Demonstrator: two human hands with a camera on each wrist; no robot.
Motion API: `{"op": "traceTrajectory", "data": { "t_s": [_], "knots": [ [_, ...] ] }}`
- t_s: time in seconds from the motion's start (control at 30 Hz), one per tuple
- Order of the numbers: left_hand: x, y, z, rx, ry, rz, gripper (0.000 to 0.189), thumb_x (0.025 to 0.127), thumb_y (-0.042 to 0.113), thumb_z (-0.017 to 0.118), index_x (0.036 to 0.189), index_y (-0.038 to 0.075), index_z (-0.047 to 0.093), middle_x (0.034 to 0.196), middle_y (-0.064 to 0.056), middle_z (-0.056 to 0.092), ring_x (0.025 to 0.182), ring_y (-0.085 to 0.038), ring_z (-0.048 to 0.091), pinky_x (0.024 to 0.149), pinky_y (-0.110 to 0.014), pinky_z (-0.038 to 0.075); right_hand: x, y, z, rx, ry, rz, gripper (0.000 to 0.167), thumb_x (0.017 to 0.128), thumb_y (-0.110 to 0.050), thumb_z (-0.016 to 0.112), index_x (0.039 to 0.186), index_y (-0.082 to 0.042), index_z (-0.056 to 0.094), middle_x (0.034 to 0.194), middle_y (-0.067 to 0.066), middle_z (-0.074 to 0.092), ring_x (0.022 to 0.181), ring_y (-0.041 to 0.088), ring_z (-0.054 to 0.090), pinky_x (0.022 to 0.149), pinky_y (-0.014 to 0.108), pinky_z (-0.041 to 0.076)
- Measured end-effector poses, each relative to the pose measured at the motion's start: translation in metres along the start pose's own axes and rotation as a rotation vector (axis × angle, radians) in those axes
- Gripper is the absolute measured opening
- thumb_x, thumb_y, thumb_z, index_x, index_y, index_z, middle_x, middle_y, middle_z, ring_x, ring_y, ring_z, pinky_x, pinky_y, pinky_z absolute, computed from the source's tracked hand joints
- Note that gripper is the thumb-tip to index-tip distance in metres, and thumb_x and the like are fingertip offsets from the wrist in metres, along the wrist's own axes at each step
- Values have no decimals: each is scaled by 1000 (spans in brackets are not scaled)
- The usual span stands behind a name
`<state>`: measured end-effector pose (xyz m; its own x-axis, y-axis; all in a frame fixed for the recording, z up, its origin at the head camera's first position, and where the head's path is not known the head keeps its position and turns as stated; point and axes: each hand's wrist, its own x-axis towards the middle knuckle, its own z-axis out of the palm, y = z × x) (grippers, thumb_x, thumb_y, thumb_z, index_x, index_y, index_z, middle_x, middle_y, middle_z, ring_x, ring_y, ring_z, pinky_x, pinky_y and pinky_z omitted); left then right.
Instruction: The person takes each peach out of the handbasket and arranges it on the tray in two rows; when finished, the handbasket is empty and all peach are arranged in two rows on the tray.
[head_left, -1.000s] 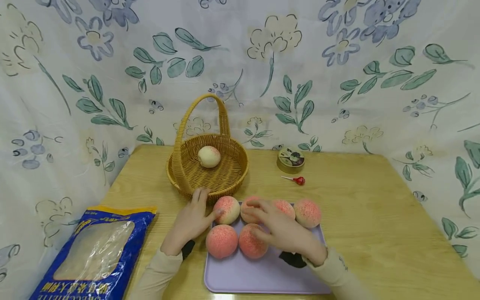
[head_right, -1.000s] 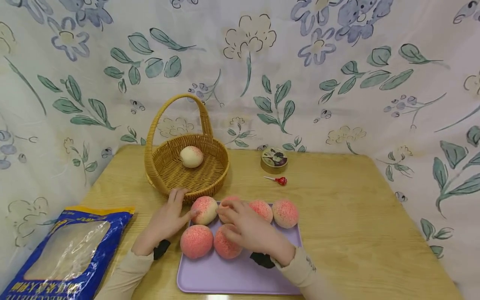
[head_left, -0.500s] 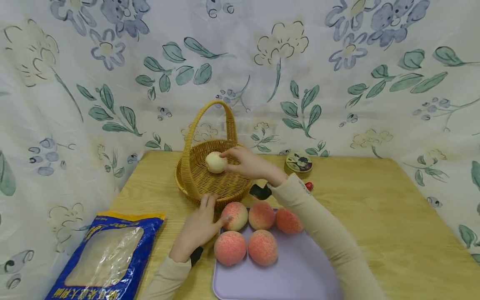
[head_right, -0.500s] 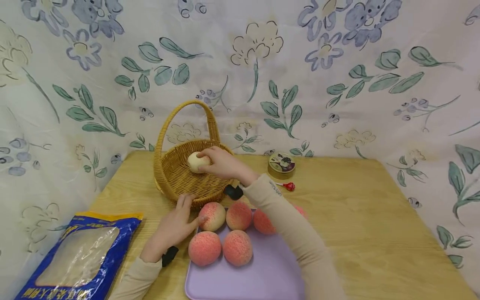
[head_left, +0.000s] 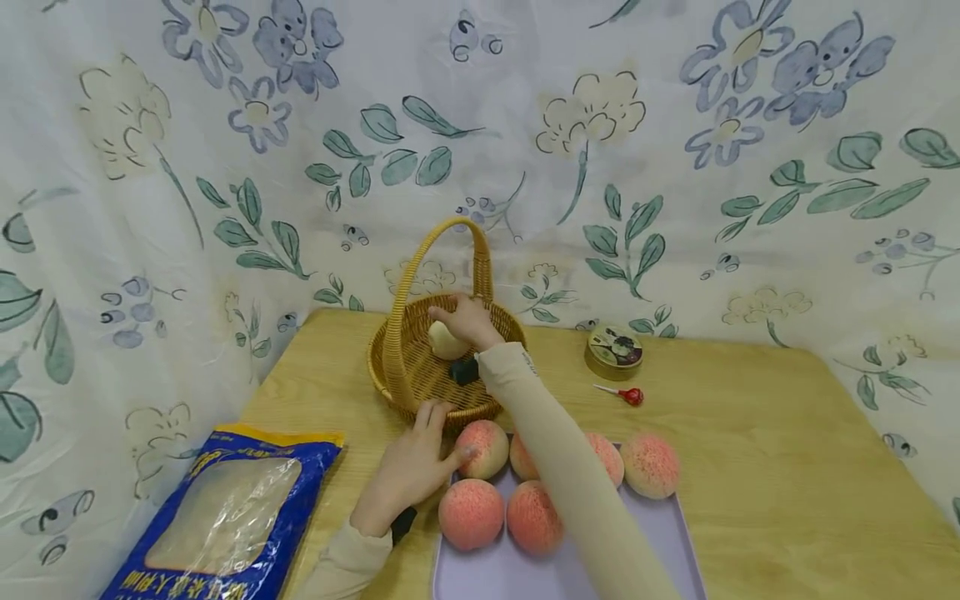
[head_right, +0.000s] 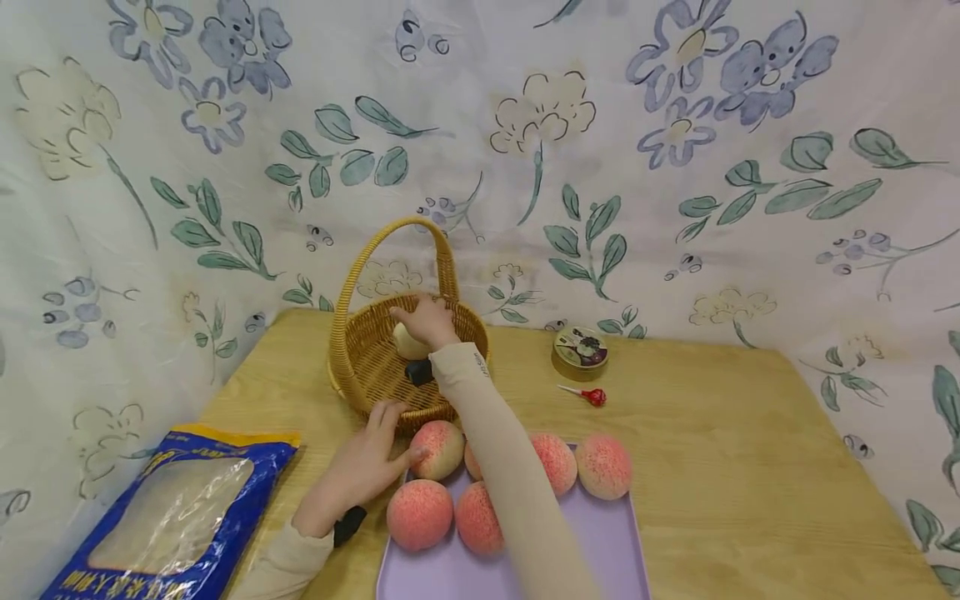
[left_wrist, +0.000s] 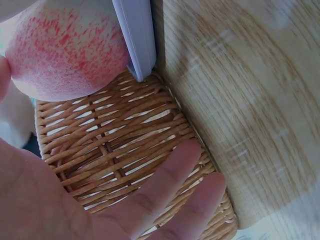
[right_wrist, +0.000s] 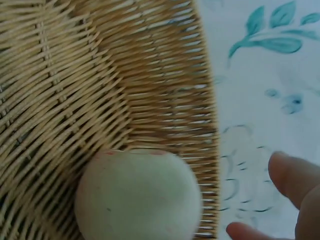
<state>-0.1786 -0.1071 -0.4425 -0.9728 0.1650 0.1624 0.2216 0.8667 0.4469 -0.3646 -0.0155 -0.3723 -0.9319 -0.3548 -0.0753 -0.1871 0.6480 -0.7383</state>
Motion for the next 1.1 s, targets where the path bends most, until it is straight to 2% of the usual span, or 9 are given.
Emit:
{"op": "traceTrajectory", "data": {
  "t_s": [0.13, 0.2, 0.27, 0.4, 0.5, 0.6, 0.8, 1.1],
  "knots": [
    [-3, 1, 5, -4, -4, 14, 63, 90, 48, 63, 134, 6, 45, 133, -12, 43, 81, -28, 63, 58, -37, 49, 5, 12, 13, 5, 16, 99, 66, 100, -46, 47, 149, -4, 34, 153, 23, 33, 145, 44, 23, 115, 55, 25],
    [-3, 3, 7, -9, 3, 30, 62, 91, 47, 63, 134, 6, 45, 133, -12, 43, 82, -30, 63, 59, -38, 49, 7, 20, 19, 22, 1, 128, 66, 100, -44, 48, 149, -2, 32, 150, 24, 38, 141, 41, 32, 112, 51, 31],
    [-2, 4, 8, -9, 11, 40, 62, 91, 46, 63, 135, 7, 45, 134, -12, 43, 86, -31, 64, 62, -39, 50, 9, 25, 24, 33, -28, 124, 67, 99, -41, 51, 149, -2, 29, 145, 25, 41, 133, 40, 43, 106, 48, 39],
    [2, 6, 7, -11, 33, 48, 63, 90, 44, 65, 136, 6, 45, 136, -13, 43, 95, -34, 64, 69, -44, 53, 12, 26, 31, 34, -82, 16, 64, 93, -34, 64, 146, -9, 37, 137, 23, 45, 115, 36, 54, 92, 44, 47],
    [5, 7, 6, -1, 45, 51, 62, 90, 41, 65, 136, 5, 45, 136, -14, 43, 98, -34, 64, 72, -45, 53, 13, 23, 33, -40, -89, -75, 58, 87, -26, 70, 139, -13, 46, 132, 21, 46, 105, 31, 53, 82, 39, 47],
    [6, 8, 6, 1, 40, 54, 60, 91, 40, 65, 136, 5, 46, 134, -14, 44, 96, -35, 63, 69, -44, 53, 11, 21, 32, -110, -99, -123, 53, 85, -20, 71, 134, -14, 52, 127, 18, 50, 102, 27, 53, 77, 34, 46],
    [4, 6, 4, -6, 34, 50, 61, 89, 38, 67, 135, 5, 45, 134, -14, 44, 96, -34, 63, 69, -44, 53, 4, 13, 20, -129, -87, -182, 55, 86, -21, 72, 135, -14, 51, 126, 17, 52, 105, 27, 54, 78, 33, 48],
    [10, 4, -4, 9, 29, 52, 66, 89, 42, 67, 137, 5, 42, 134, -14, 43, 94, -35, 64, 67, -44, 53, -16, 5, -27, -104, 6, -269, 59, 85, -24, 74, 138, -13, 50, 137, 16, 47, 115, 30, 51, 90, 43, 48]
  ]
}}
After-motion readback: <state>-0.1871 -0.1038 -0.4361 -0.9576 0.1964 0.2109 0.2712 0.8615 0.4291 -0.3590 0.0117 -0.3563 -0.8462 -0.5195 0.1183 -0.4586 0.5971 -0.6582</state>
